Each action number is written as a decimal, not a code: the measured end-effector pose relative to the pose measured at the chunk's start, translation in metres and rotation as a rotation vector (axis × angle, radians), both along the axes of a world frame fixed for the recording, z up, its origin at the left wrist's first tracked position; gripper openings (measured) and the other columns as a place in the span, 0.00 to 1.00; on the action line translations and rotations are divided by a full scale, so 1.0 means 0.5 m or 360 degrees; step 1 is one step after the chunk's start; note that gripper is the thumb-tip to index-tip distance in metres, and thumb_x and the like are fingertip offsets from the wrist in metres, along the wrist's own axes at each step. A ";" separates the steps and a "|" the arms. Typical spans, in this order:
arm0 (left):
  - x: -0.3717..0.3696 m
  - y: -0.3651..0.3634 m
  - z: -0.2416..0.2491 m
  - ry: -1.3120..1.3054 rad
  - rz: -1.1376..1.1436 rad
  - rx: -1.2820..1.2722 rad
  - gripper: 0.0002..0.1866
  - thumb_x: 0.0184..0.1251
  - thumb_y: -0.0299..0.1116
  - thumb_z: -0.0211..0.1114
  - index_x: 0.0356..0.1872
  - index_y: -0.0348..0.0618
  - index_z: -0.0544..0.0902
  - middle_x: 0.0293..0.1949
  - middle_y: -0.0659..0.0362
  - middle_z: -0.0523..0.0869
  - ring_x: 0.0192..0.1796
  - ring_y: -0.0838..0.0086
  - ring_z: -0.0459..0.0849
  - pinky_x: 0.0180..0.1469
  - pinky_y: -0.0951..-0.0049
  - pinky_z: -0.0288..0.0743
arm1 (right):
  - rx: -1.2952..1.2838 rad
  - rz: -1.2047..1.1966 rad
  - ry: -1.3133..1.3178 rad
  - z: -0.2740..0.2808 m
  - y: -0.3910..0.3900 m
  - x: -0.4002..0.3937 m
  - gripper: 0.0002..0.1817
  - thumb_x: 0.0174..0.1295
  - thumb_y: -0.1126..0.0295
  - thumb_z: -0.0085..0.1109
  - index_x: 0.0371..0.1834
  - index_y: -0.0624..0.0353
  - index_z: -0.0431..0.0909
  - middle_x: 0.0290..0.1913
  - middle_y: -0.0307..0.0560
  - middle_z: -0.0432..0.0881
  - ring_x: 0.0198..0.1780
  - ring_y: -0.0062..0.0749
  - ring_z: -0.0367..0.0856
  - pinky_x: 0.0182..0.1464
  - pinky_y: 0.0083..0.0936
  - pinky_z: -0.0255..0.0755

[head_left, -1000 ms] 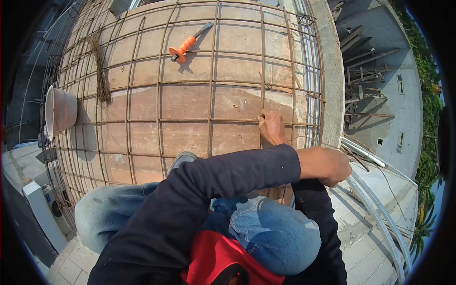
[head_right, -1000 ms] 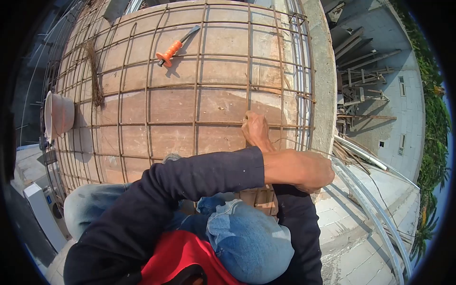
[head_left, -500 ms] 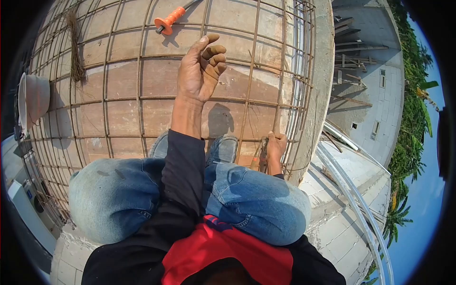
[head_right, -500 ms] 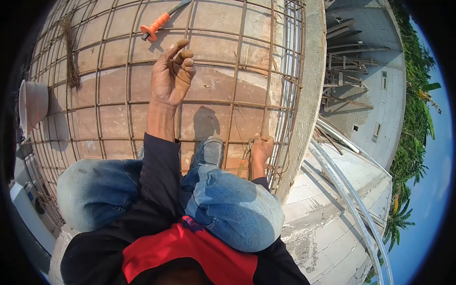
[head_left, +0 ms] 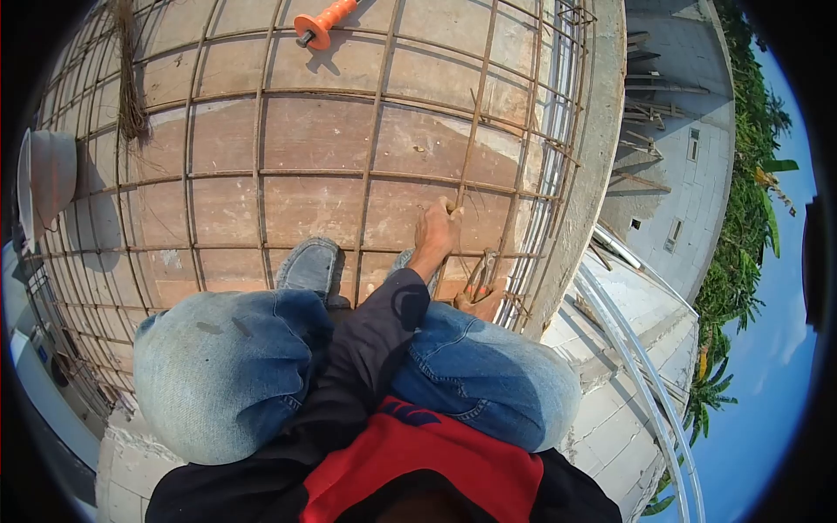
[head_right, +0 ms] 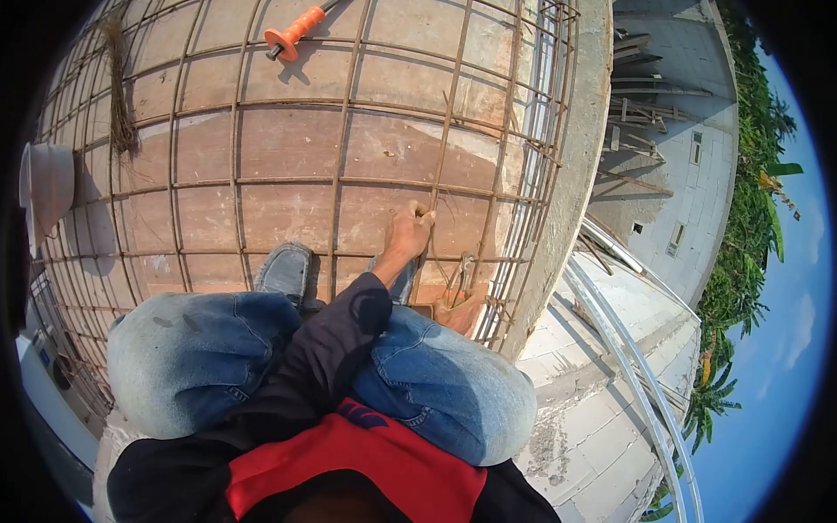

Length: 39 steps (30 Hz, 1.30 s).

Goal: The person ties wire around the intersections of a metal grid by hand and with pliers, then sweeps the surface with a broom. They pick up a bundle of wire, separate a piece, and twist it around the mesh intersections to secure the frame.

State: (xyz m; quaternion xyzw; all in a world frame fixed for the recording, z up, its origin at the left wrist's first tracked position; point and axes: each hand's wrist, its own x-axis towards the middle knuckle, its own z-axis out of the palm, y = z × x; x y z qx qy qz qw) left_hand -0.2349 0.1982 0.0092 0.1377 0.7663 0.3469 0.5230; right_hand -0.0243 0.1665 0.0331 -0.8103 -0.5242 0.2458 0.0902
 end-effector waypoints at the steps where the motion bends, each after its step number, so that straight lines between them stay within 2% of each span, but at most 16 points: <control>1: -0.009 0.000 -0.007 -0.0215 0.0049 0.0038 0.16 0.62 0.42 0.64 0.41 0.39 0.78 0.40 0.41 0.82 0.47 0.48 0.80 0.48 0.52 0.72 | -0.0010 -0.0038 0.0033 0.006 0.005 -0.002 0.24 0.59 0.51 0.65 0.33 0.62 0.68 0.28 0.44 0.70 0.29 0.33 0.68 0.34 0.32 0.66; 3: 0.003 0.000 -0.001 -0.0451 0.0088 0.0083 0.16 0.62 0.42 0.64 0.41 0.39 0.76 0.40 0.41 0.81 0.48 0.45 0.78 0.49 0.49 0.71 | -0.0026 -0.0095 0.0074 0.020 0.010 -0.005 0.23 0.60 0.52 0.64 0.33 0.62 0.68 0.27 0.43 0.70 0.29 0.32 0.68 0.34 0.32 0.66; 5: 0.028 0.000 0.028 0.0147 0.0105 0.0206 0.13 0.63 0.40 0.62 0.40 0.41 0.77 0.41 0.43 0.80 0.52 0.46 0.76 0.51 0.49 0.70 | -0.0027 -0.0142 0.0115 0.033 0.013 -0.005 0.23 0.61 0.52 0.63 0.32 0.62 0.68 0.27 0.43 0.69 0.28 0.32 0.67 0.33 0.32 0.65; 9: 0.062 -0.004 0.013 0.0573 0.0012 0.0213 0.12 0.64 0.40 0.61 0.38 0.41 0.77 0.41 0.44 0.80 0.53 0.46 0.75 0.51 0.49 0.71 | 0.0047 -0.0140 0.0223 0.076 0.016 0.005 0.22 0.62 0.52 0.61 0.31 0.61 0.67 0.26 0.42 0.68 0.28 0.31 0.66 0.33 0.32 0.64; 15: 0.028 0.007 0.025 -0.0401 0.0049 0.0178 0.12 0.69 0.39 0.55 0.40 0.38 0.74 0.43 0.42 0.81 0.49 0.51 0.79 0.52 0.55 0.71 | 0.0240 0.0174 0.0210 0.235 0.079 0.012 0.22 0.65 0.52 0.59 0.30 0.61 0.67 0.25 0.41 0.66 0.27 0.30 0.64 0.31 0.31 0.63; 17: 0.058 0.016 0.024 -0.1168 0.0624 0.0273 0.14 0.72 0.40 0.50 0.44 0.38 0.72 0.44 0.42 0.81 0.46 0.53 0.82 0.48 0.56 0.72 | 0.0171 0.0365 0.0130 0.275 0.111 -0.006 0.21 0.66 0.54 0.57 0.29 0.60 0.66 0.24 0.40 0.65 0.26 0.28 0.63 0.31 0.31 0.61; 20: 0.159 0.029 -0.083 -0.0709 0.0536 0.0550 0.15 0.75 0.41 0.46 0.47 0.39 0.70 0.44 0.45 0.81 0.44 0.61 0.83 0.40 0.60 0.75 | 0.0045 0.0665 -0.0009 0.307 0.167 -0.069 0.20 0.71 0.57 0.51 0.26 0.60 0.64 0.22 0.40 0.63 0.25 0.26 0.60 0.29 0.30 0.58; 21: 0.150 0.024 -0.063 -0.0714 0.0529 0.0550 0.15 0.75 0.41 0.46 0.47 0.39 0.70 0.44 0.45 0.81 0.44 0.61 0.83 0.40 0.60 0.75 | -0.0032 0.0798 0.0042 0.304 0.179 -0.104 0.20 0.70 0.56 0.52 0.26 0.60 0.66 0.23 0.40 0.63 0.26 0.26 0.61 0.30 0.29 0.60; 23: 0.101 0.017 0.002 -0.1009 0.0430 0.0333 0.10 0.78 0.38 0.43 0.47 0.44 0.67 0.41 0.53 0.81 0.42 0.74 0.81 0.42 0.72 0.76 | -0.0159 0.1032 0.0142 0.279 0.194 -0.179 0.19 0.68 0.55 0.54 0.30 0.61 0.68 0.27 0.43 0.67 0.29 0.29 0.64 0.33 0.29 0.63; 24: 0.103 0.014 0.012 -0.1006 0.0443 0.0330 0.10 0.78 0.38 0.43 0.47 0.44 0.67 0.41 0.53 0.81 0.42 0.74 0.81 0.42 0.72 0.76 | -0.0219 0.1125 0.0189 0.263 0.194 -0.210 0.18 0.67 0.57 0.55 0.33 0.62 0.70 0.29 0.45 0.69 0.31 0.30 0.67 0.36 0.30 0.65; 27: 0.107 0.024 0.048 -0.1612 0.1014 0.0522 0.10 0.79 0.38 0.41 0.44 0.44 0.69 0.33 0.62 0.72 0.34 0.78 0.72 0.40 0.74 0.73 | -0.0050 0.1602 0.0104 0.180 0.211 -0.220 0.15 0.64 0.60 0.57 0.41 0.63 0.71 0.36 0.49 0.71 0.36 0.35 0.71 0.40 0.33 0.68; 30: 0.087 0.022 0.075 -0.1596 0.0970 0.0480 0.12 0.79 0.37 0.40 0.43 0.44 0.71 0.34 0.61 0.74 0.36 0.78 0.73 0.40 0.73 0.72 | -0.0364 0.1540 0.0057 0.189 0.239 -0.227 0.14 0.64 0.61 0.57 0.45 0.59 0.70 0.37 0.42 0.74 0.39 0.28 0.74 0.42 0.24 0.70; 31: 0.090 0.022 0.065 -0.1322 0.0775 0.0437 0.12 0.79 0.38 0.41 0.43 0.43 0.72 0.36 0.59 0.77 0.39 0.77 0.75 0.40 0.71 0.73 | -0.0689 0.1231 0.0341 0.198 0.247 -0.227 0.16 0.63 0.62 0.58 0.48 0.58 0.69 0.42 0.44 0.74 0.40 0.28 0.77 0.41 0.24 0.73; 34: 0.094 0.032 0.036 -0.0917 0.0530 0.0387 0.13 0.78 0.39 0.43 0.44 0.42 0.73 0.35 0.57 0.80 0.38 0.75 0.78 0.41 0.68 0.75 | -0.0935 0.0957 0.0759 0.235 0.272 -0.226 0.19 0.62 0.63 0.59 0.52 0.56 0.67 0.41 0.44 0.76 0.41 0.28 0.79 0.41 0.28 0.77; 38: 0.050 0.030 0.099 -0.1199 0.0775 0.0406 0.14 0.76 0.40 0.44 0.40 0.42 0.73 0.33 0.56 0.81 0.31 0.73 0.80 0.34 0.68 0.77 | -0.1057 0.0846 0.0805 0.278 0.320 -0.251 0.20 0.61 0.67 0.55 0.56 0.56 0.66 0.38 0.43 0.79 0.42 0.29 0.80 0.46 0.32 0.79; 39: 0.041 0.031 0.113 -0.1367 0.1014 0.0402 0.14 0.76 0.40 0.44 0.38 0.42 0.73 0.30 0.57 0.80 0.27 0.73 0.78 0.30 0.70 0.76 | -0.1039 0.0852 0.0756 0.287 0.339 -0.260 0.19 0.61 0.68 0.53 0.55 0.56 0.66 0.38 0.45 0.81 0.40 0.28 0.80 0.45 0.31 0.79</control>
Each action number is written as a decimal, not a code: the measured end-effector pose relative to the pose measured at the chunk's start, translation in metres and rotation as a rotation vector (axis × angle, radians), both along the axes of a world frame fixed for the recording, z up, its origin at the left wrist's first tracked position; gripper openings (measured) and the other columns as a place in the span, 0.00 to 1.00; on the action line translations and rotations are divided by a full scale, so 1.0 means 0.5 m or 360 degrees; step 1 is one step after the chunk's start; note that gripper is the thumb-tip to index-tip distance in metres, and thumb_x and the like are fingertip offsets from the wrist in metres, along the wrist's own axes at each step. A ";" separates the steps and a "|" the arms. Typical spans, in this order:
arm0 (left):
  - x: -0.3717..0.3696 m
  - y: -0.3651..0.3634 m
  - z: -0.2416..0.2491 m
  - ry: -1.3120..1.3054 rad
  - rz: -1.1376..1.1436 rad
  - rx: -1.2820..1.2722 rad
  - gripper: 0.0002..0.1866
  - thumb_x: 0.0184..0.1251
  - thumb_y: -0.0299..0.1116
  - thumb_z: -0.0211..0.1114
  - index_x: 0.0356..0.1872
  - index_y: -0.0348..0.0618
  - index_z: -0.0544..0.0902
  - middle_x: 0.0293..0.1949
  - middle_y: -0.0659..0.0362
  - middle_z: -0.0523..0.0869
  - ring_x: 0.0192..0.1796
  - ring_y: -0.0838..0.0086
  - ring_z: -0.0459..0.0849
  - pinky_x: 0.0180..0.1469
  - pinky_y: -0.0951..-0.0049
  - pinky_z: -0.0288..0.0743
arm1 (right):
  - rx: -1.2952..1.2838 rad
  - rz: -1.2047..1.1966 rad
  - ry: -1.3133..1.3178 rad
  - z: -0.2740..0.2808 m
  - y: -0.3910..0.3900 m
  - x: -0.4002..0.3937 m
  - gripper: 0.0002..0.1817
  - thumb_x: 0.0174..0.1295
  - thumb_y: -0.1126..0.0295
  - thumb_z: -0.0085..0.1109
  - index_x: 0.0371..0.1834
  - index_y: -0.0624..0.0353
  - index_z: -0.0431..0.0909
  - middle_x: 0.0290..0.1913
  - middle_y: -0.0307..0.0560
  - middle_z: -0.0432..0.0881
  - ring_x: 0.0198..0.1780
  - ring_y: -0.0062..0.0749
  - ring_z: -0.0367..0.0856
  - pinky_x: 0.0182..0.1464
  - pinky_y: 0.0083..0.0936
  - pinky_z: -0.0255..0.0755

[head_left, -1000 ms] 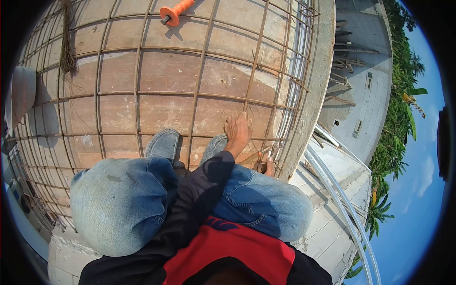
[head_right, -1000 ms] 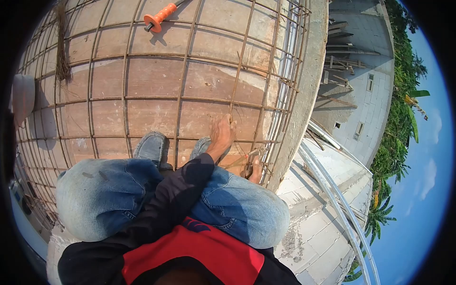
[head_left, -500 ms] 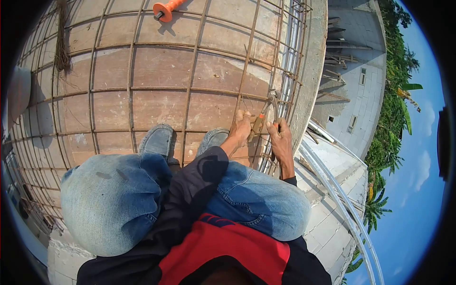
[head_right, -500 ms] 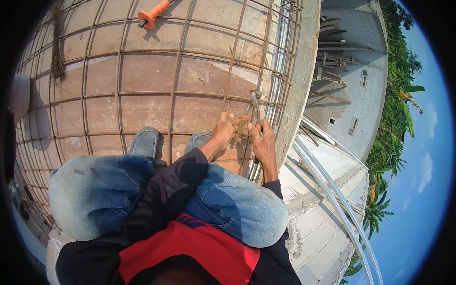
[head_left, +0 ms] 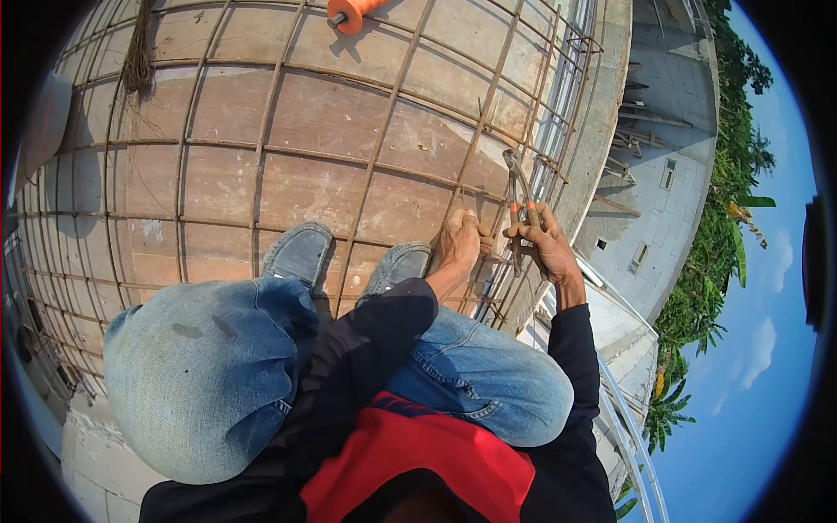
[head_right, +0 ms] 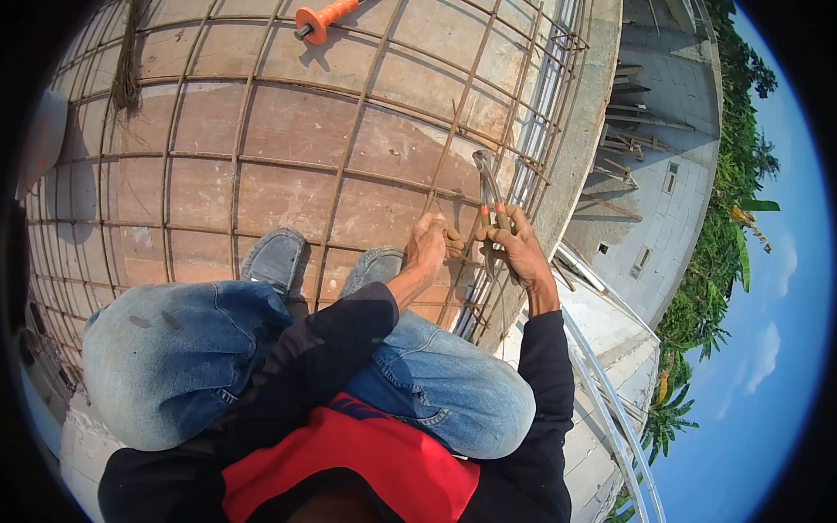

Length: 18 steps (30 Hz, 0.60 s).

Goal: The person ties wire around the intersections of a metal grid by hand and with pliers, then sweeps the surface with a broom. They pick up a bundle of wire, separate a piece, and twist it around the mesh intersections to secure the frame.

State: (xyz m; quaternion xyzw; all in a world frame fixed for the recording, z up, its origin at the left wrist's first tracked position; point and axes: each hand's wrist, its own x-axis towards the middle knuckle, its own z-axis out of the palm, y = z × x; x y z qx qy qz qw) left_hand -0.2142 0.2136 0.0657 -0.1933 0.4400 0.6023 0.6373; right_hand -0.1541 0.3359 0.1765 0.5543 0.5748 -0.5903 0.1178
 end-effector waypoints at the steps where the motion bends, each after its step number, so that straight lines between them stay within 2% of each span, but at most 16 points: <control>1: -0.004 -0.001 0.007 -0.0207 0.0204 -0.0042 0.14 0.76 0.40 0.45 0.36 0.42 0.73 0.27 0.58 0.79 0.22 0.74 0.77 0.25 0.71 0.75 | 0.0092 0.0039 -0.0070 0.010 0.020 -0.012 0.19 0.60 0.70 0.52 0.55 0.56 0.66 0.39 0.45 0.82 0.40 0.27 0.80 0.42 0.33 0.78; 3: -0.004 -0.014 0.001 -0.0166 0.0173 -0.0059 0.14 0.76 0.40 0.45 0.34 0.42 0.73 0.25 0.59 0.77 0.21 0.75 0.75 0.22 0.74 0.72 | 0.0636 0.0447 -0.0326 0.031 0.061 -0.026 0.20 0.57 0.71 0.53 0.55 0.57 0.67 0.42 0.48 0.83 0.41 0.35 0.79 0.41 0.36 0.75; 5: -0.004 -0.016 0.004 -0.0115 0.0135 -0.0060 0.15 0.76 0.40 0.46 0.33 0.42 0.72 0.22 0.60 0.75 0.19 0.77 0.74 0.19 0.78 0.69 | 0.1530 0.1361 -0.0580 0.034 0.095 -0.026 0.22 0.55 0.71 0.55 0.55 0.53 0.69 0.47 0.50 0.81 0.46 0.44 0.77 0.45 0.42 0.71; 6: -0.006 -0.009 0.008 -0.0122 0.0171 -0.0135 0.14 0.76 0.40 0.46 0.33 0.42 0.73 0.20 0.61 0.73 0.19 0.78 0.72 0.19 0.78 0.68 | 0.1590 0.1582 -0.0717 0.047 0.097 -0.015 0.19 0.57 0.71 0.56 0.53 0.47 0.73 0.52 0.49 0.78 0.53 0.51 0.72 0.54 0.52 0.64; 7: -0.009 -0.003 0.010 -0.0131 0.0217 -0.0214 0.14 0.76 0.40 0.47 0.34 0.42 0.73 0.19 0.62 0.71 0.18 0.79 0.71 0.18 0.79 0.66 | 0.1594 0.1594 -0.0712 0.059 0.085 -0.028 0.19 0.57 0.71 0.56 0.53 0.47 0.73 0.52 0.49 0.78 0.53 0.51 0.72 0.54 0.52 0.64; 9: -0.032 0.004 0.024 -0.0213 0.0278 -0.0172 0.13 0.76 0.39 0.48 0.34 0.42 0.73 0.18 0.63 0.71 0.18 0.79 0.70 0.18 0.79 0.65 | 0.1706 0.2231 -0.0704 0.075 0.044 -0.038 0.16 0.60 0.72 0.53 0.50 0.42 0.76 0.54 0.47 0.76 0.60 0.50 0.69 0.62 0.60 0.55; 10: -0.040 0.010 0.029 -0.0283 0.0341 -0.0121 0.13 0.76 0.39 0.48 0.35 0.42 0.74 0.18 0.63 0.71 0.17 0.79 0.69 0.18 0.79 0.64 | 0.1686 0.2360 -0.0786 0.074 0.023 -0.040 0.13 0.63 0.71 0.49 0.47 0.41 0.79 0.54 0.49 0.75 0.64 0.51 0.65 0.68 0.61 0.46; 11: -0.039 0.018 0.029 -0.0292 0.0346 -0.0113 0.13 0.76 0.39 0.48 0.35 0.42 0.74 0.18 0.63 0.71 0.17 0.79 0.69 0.18 0.79 0.64 | 0.1650 0.2461 -0.0831 0.073 0.004 -0.046 0.14 0.65 0.70 0.47 0.49 0.40 0.79 0.55 0.51 0.75 0.66 0.52 0.64 0.71 0.60 0.42; 13: -0.041 0.028 0.031 -0.0231 0.0294 -0.0159 0.14 0.77 0.39 0.47 0.36 0.41 0.75 0.17 0.63 0.70 0.15 0.78 0.69 0.18 0.77 0.63 | 0.1694 0.2573 -0.0818 0.049 -0.014 -0.042 0.17 0.65 0.69 0.45 0.52 0.39 0.79 0.56 0.52 0.75 0.68 0.51 0.62 0.72 0.60 0.38; 18: -0.044 0.017 0.047 -0.0142 0.0236 -0.0156 0.15 0.77 0.40 0.46 0.36 0.40 0.75 0.15 0.63 0.71 0.14 0.78 0.68 0.17 0.77 0.62 | 0.1724 0.2551 -0.0761 0.021 -0.025 -0.061 0.17 0.65 0.68 0.45 0.53 0.40 0.80 0.58 0.53 0.75 0.71 0.51 0.57 0.74 0.58 0.31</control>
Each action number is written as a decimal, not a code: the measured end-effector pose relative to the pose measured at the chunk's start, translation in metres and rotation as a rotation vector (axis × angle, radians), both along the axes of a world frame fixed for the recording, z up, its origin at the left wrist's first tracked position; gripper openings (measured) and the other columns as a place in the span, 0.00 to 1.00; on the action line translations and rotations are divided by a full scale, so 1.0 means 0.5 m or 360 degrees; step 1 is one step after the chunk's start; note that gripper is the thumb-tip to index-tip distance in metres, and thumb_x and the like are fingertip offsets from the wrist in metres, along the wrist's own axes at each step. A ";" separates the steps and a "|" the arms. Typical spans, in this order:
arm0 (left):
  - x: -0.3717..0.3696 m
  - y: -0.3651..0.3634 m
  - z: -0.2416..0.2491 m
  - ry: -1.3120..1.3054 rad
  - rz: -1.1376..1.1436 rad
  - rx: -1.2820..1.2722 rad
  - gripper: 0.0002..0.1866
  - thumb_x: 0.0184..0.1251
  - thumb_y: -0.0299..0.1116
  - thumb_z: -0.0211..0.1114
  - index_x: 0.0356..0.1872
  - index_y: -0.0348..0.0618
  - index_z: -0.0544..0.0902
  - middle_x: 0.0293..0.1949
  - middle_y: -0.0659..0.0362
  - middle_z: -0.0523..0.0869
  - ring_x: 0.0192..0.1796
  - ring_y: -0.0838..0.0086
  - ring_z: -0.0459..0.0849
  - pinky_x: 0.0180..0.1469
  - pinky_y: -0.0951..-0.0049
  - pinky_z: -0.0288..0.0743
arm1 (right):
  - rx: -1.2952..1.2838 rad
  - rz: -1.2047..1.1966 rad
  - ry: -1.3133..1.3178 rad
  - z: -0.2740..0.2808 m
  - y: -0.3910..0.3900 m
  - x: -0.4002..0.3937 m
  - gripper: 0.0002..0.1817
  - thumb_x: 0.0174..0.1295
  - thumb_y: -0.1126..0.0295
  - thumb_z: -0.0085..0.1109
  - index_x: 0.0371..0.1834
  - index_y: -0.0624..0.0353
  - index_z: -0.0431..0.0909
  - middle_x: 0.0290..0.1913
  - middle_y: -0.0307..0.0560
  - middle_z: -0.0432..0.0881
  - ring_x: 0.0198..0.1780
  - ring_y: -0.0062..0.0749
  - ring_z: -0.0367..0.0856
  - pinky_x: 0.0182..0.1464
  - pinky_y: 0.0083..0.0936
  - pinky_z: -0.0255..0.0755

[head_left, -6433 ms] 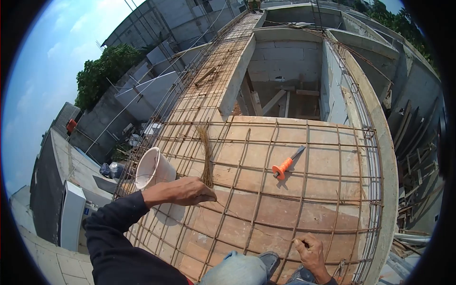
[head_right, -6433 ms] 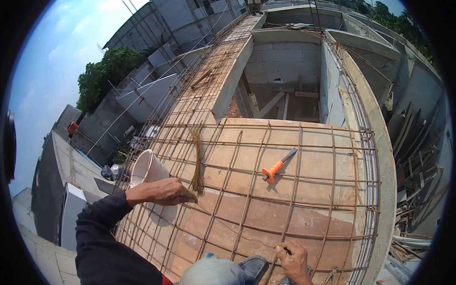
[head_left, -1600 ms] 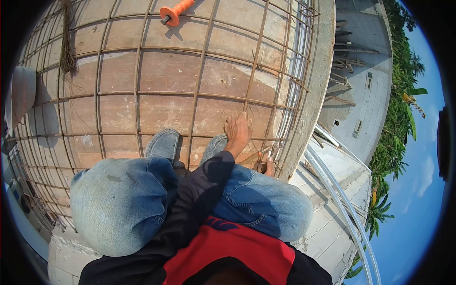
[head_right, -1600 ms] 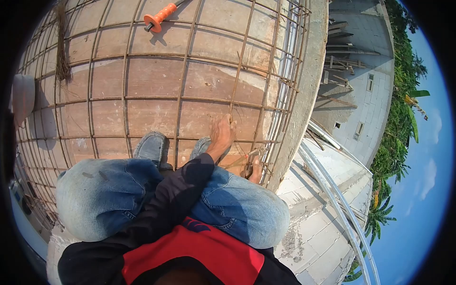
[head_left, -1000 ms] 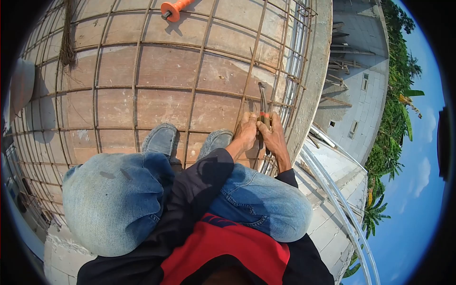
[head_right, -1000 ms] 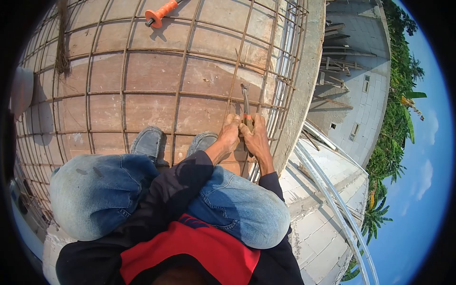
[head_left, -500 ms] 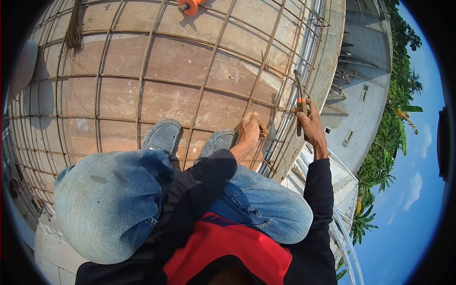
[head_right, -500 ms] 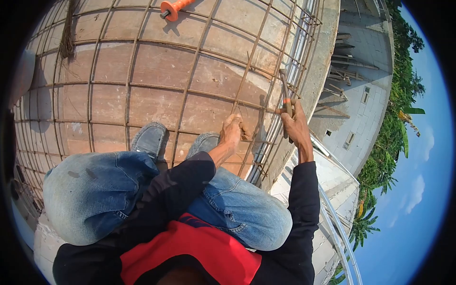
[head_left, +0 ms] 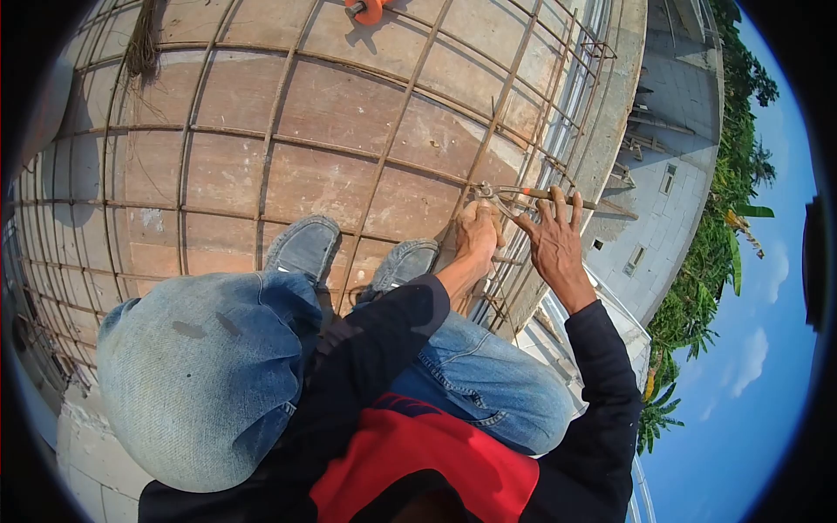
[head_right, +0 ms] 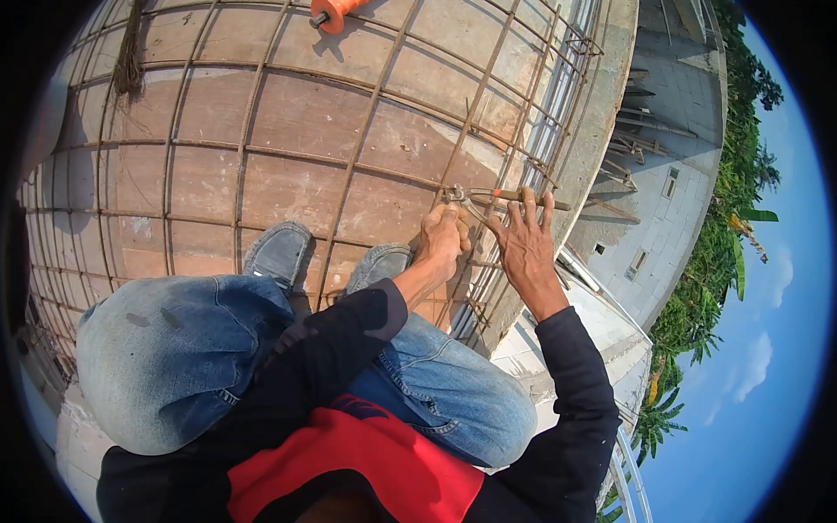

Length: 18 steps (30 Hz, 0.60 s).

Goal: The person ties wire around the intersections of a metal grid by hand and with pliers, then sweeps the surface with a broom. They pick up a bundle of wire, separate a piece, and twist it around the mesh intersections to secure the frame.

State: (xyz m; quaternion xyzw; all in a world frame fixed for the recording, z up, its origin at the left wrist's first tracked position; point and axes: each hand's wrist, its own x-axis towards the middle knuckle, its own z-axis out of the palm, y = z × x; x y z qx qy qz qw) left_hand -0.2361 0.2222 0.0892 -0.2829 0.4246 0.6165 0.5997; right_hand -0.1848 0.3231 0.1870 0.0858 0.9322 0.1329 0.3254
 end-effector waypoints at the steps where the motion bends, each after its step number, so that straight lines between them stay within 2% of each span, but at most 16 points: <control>1: 0.004 0.000 0.001 0.0021 -0.0040 0.0002 0.15 0.77 0.40 0.45 0.37 0.40 0.75 0.15 0.63 0.71 0.14 0.78 0.69 0.17 0.78 0.61 | 0.0031 -0.0012 0.0016 0.004 0.002 -0.001 0.17 0.65 0.68 0.45 0.52 0.40 0.80 0.58 0.53 0.75 0.72 0.50 0.56 0.74 0.58 0.29; 5: 0.016 0.001 -0.002 0.0059 -0.0063 -0.0003 0.15 0.76 0.40 0.45 0.38 0.39 0.75 0.15 0.63 0.72 0.14 0.78 0.70 0.16 0.78 0.61 | 0.0034 0.0091 -0.0078 0.003 0.013 -0.015 0.18 0.66 0.67 0.43 0.53 0.40 0.80 0.59 0.54 0.75 0.74 0.51 0.53 0.75 0.58 0.24; 12: 0.010 -0.002 0.006 0.0112 -0.0076 -0.0014 0.16 0.77 0.40 0.45 0.38 0.39 0.75 0.16 0.63 0.72 0.14 0.79 0.70 0.16 0.78 0.63 | -0.0049 0.0144 -0.0064 0.009 0.025 -0.038 0.18 0.69 0.64 0.39 0.52 0.39 0.80 0.58 0.54 0.75 0.75 0.50 0.49 0.74 0.58 0.23; 18: 0.020 -0.011 0.011 0.0050 0.0067 -0.0001 0.16 0.77 0.40 0.46 0.37 0.38 0.75 0.15 0.63 0.72 0.14 0.79 0.70 0.16 0.78 0.64 | -0.0042 0.0085 -0.0072 -0.002 0.007 -0.023 0.17 0.70 0.63 0.39 0.50 0.40 0.81 0.59 0.53 0.75 0.75 0.50 0.49 0.74 0.57 0.24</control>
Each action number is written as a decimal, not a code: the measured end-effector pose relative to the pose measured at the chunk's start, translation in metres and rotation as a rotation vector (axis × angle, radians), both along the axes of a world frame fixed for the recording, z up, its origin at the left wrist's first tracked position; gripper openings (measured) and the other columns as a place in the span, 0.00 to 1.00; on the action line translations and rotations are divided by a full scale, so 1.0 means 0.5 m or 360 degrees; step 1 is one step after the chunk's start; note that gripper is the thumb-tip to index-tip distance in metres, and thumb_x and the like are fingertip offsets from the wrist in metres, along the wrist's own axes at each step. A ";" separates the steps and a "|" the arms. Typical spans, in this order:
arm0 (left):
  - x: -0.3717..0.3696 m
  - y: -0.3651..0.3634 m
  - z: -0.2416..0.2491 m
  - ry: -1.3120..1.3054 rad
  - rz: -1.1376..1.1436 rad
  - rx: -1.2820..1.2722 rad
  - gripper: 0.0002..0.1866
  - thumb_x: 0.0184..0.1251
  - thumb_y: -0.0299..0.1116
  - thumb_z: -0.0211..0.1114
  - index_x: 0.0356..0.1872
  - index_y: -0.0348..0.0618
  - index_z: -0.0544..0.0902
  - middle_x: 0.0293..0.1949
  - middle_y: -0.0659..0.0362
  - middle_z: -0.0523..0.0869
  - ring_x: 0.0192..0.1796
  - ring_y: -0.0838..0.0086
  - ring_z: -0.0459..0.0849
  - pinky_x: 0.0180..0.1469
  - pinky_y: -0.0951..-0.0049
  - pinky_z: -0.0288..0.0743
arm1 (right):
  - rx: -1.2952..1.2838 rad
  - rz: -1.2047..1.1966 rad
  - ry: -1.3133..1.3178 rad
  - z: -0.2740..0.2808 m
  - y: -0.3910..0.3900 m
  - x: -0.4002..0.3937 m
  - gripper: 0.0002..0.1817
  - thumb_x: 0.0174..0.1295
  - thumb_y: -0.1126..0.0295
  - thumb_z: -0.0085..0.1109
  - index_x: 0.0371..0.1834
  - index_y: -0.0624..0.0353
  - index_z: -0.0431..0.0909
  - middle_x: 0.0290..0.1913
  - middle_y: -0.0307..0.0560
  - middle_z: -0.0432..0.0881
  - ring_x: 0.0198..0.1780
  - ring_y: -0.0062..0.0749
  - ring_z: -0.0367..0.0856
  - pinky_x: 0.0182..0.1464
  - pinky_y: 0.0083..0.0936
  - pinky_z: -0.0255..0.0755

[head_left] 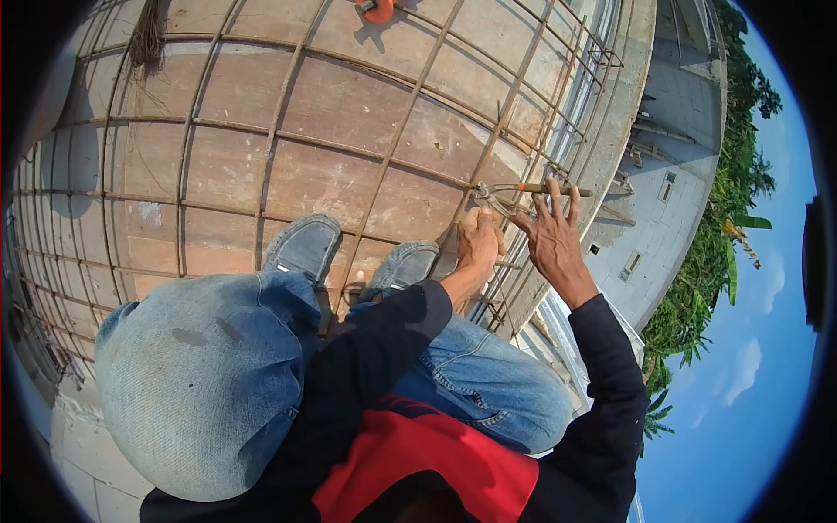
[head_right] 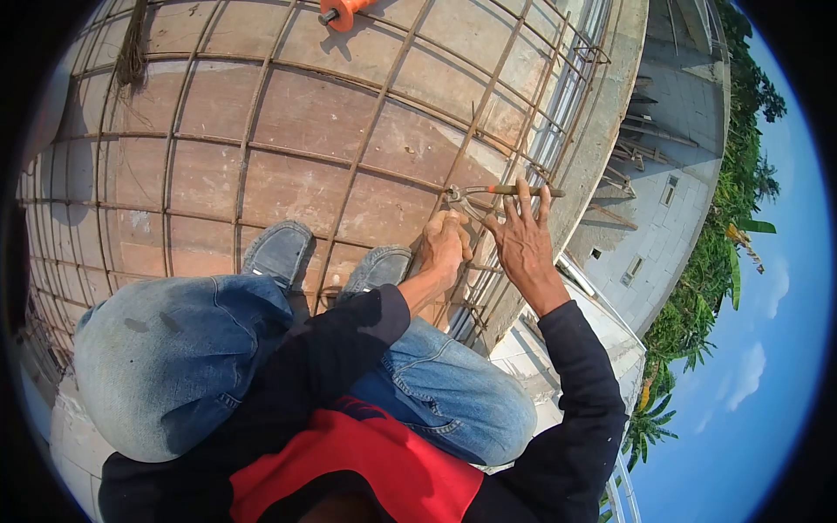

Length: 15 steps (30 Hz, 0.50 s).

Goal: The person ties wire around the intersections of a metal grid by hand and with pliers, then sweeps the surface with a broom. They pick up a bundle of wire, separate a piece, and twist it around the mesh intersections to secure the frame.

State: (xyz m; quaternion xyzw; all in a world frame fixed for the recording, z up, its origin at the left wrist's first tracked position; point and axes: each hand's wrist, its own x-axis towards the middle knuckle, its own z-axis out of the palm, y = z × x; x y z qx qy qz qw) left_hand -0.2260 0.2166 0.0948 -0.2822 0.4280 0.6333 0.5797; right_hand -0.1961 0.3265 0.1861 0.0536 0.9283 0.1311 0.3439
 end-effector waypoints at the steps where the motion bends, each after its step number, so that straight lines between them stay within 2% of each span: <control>1: 0.002 0.000 -0.001 0.0052 -0.0012 -0.0017 0.17 0.76 0.40 0.45 0.35 0.38 0.75 0.14 0.62 0.72 0.12 0.78 0.70 0.15 0.76 0.63 | -0.0007 0.0000 0.0002 -0.002 0.000 -0.001 0.17 0.70 0.63 0.39 0.50 0.40 0.81 0.59 0.53 0.75 0.75 0.50 0.49 0.74 0.57 0.24; 3: 0.007 -0.002 -0.003 0.0100 -0.0037 -0.0040 0.18 0.76 0.40 0.45 0.32 0.37 0.75 0.13 0.61 0.73 0.11 0.76 0.69 0.15 0.74 0.63 | 0.0006 0.0033 0.0006 -0.004 -0.004 0.001 0.16 0.69 0.63 0.40 0.49 0.40 0.81 0.57 0.51 0.76 0.73 0.50 0.53 0.74 0.56 0.26; 4: 0.011 -0.003 -0.002 0.0108 -0.0043 -0.0046 0.18 0.76 0.40 0.45 0.32 0.37 0.75 0.13 0.61 0.73 0.11 0.76 0.69 0.15 0.74 0.63 | 0.0012 0.0007 -0.0022 0.001 -0.001 -0.007 0.15 0.68 0.65 0.44 0.50 0.42 0.81 0.54 0.49 0.75 0.69 0.48 0.60 0.73 0.56 0.35; 5: 0.011 -0.001 -0.002 0.0120 -0.0038 -0.0048 0.18 0.76 0.40 0.44 0.33 0.37 0.75 0.13 0.61 0.73 0.11 0.76 0.69 0.15 0.74 0.63 | 0.0013 0.0007 -0.0023 0.001 0.009 -0.004 0.15 0.68 0.65 0.44 0.50 0.42 0.81 0.54 0.49 0.75 0.69 0.48 0.60 0.73 0.56 0.35; 7: 0.014 0.000 -0.003 0.0117 -0.0031 -0.0019 0.18 0.76 0.40 0.44 0.34 0.37 0.75 0.13 0.61 0.74 0.11 0.76 0.70 0.15 0.75 0.63 | -0.0129 0.0061 0.0033 0.003 0.026 -0.001 0.14 0.67 0.66 0.45 0.49 0.44 0.82 0.51 0.47 0.74 0.63 0.46 0.64 0.69 0.54 0.47; 8: 0.012 0.009 -0.012 0.0127 -0.0015 0.0015 0.18 0.76 0.40 0.44 0.34 0.37 0.75 0.13 0.60 0.74 0.11 0.77 0.71 0.15 0.75 0.64 | -0.0071 0.0132 -0.0057 0.002 0.039 -0.017 0.15 0.66 0.67 0.47 0.53 0.46 0.78 0.50 0.48 0.73 0.60 0.45 0.67 0.64 0.51 0.56; 12: 0.021 0.013 -0.027 0.0039 -0.0037 0.0098 0.17 0.76 0.42 0.44 0.38 0.37 0.74 0.13 0.60 0.73 0.12 0.76 0.72 0.15 0.76 0.65 | 0.0084 0.0165 -0.0161 -0.017 0.085 -0.030 0.17 0.65 0.63 0.49 0.58 0.45 0.72 0.50 0.53 0.72 0.57 0.46 0.69 0.62 0.46 0.60; 14: 0.029 0.019 -0.038 -0.0366 0.0103 0.0280 0.24 0.72 0.53 0.51 0.46 0.38 0.71 0.22 0.57 0.77 0.18 0.74 0.78 0.19 0.78 0.70 | 0.0087 0.0303 -0.0054 -0.019 0.127 -0.023 0.22 0.61 0.62 0.56 0.58 0.51 0.69 0.47 0.51 0.73 0.52 0.44 0.71 0.56 0.41 0.63; 15: 0.031 0.026 -0.038 -0.0373 0.0101 0.0281 0.24 0.72 0.53 0.51 0.46 0.38 0.71 0.22 0.57 0.77 0.18 0.74 0.78 0.19 0.78 0.70 | 0.0093 0.0373 -0.0002 -0.020 0.143 -0.019 0.25 0.58 0.61 0.59 0.58 0.55 0.68 0.46 0.51 0.73 0.49 0.43 0.72 0.53 0.39 0.65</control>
